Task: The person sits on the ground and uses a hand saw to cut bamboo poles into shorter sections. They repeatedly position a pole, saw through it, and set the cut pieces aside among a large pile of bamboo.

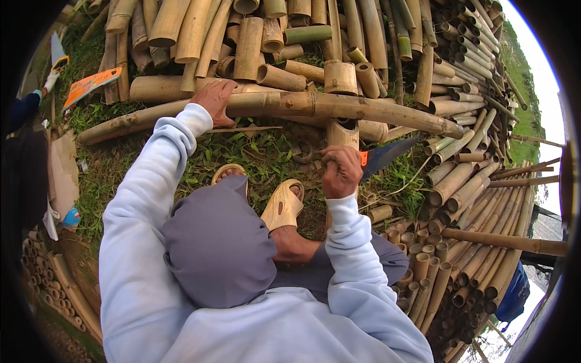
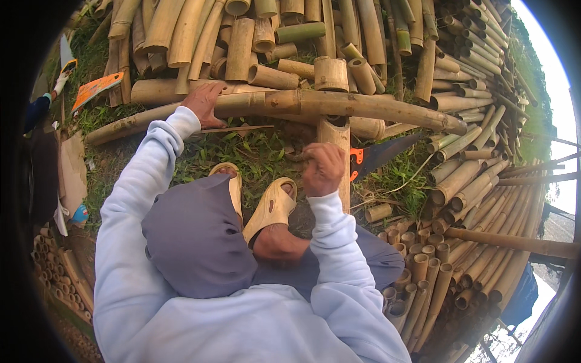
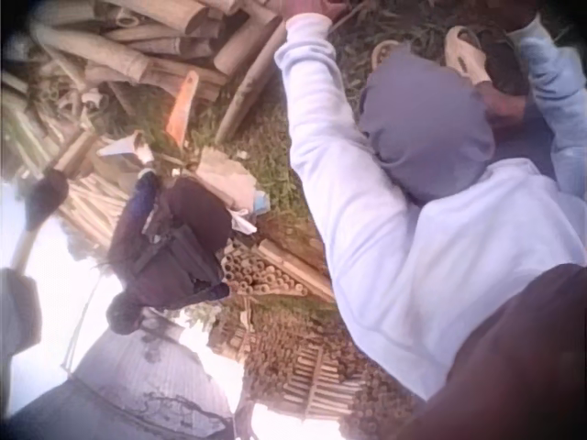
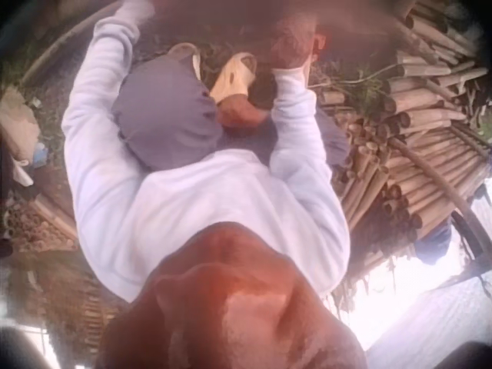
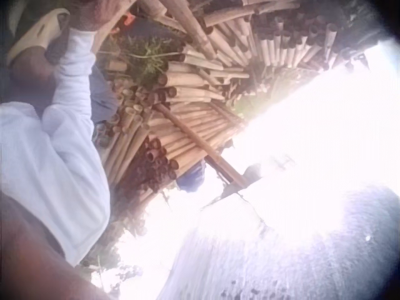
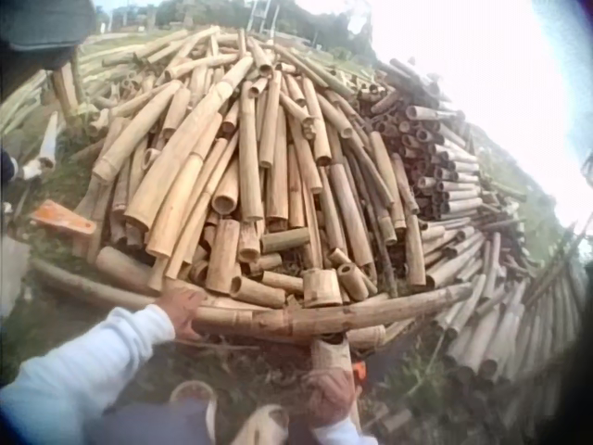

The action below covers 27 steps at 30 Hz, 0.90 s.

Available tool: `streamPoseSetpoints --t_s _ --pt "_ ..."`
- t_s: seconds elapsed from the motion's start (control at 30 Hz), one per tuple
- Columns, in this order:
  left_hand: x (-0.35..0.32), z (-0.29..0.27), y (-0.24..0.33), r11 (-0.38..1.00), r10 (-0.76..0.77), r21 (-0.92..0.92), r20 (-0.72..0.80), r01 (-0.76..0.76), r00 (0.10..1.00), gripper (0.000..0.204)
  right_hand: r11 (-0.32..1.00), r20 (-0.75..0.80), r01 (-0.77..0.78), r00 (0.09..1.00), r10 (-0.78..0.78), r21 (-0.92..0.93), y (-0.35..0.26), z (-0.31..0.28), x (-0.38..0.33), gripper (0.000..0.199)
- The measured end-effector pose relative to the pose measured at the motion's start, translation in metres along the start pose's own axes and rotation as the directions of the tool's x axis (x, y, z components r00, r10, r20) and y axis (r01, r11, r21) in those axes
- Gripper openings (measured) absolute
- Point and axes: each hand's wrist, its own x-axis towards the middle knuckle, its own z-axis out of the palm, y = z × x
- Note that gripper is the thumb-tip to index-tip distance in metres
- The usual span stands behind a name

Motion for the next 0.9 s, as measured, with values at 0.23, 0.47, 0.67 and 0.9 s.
streamPoseSetpoints --t_s 0.23,0.47,0.67,0.9 --pt "0.013 -0.007 -0.012 0.986 0.098 0.124 0.104 -0.111 0.99 0.082 0.511 -0.128 -0.832 0.543 0.83 -0.218 0.144 -0.08 -0.091 0.019" --pt "0.025 0.002 -0.023 0.99 0.09 -0.123 0.113 -0.075 0.989 0.086 0.552 0.146 -0.799 0.532 0.834 -0.24 0.176 -0.042 -0.094 0.036" --pt "0.021 -0.003 -0.019 0.983 0.147 -0.119 0.061 -0.139 0.987 0.09 0.469 0.319 -0.781 0.358 0.878 -0.412 0.191 -0.034 -0.073 0.04" --pt "0.019 0.0 -0.023 0.982 0.178 -0.072 0.03 -0.176 0.983 0.084 0.437 0.336 -0.796 0.311 0.889 -0.42 0.185 -0.037 -0.068 0.042"
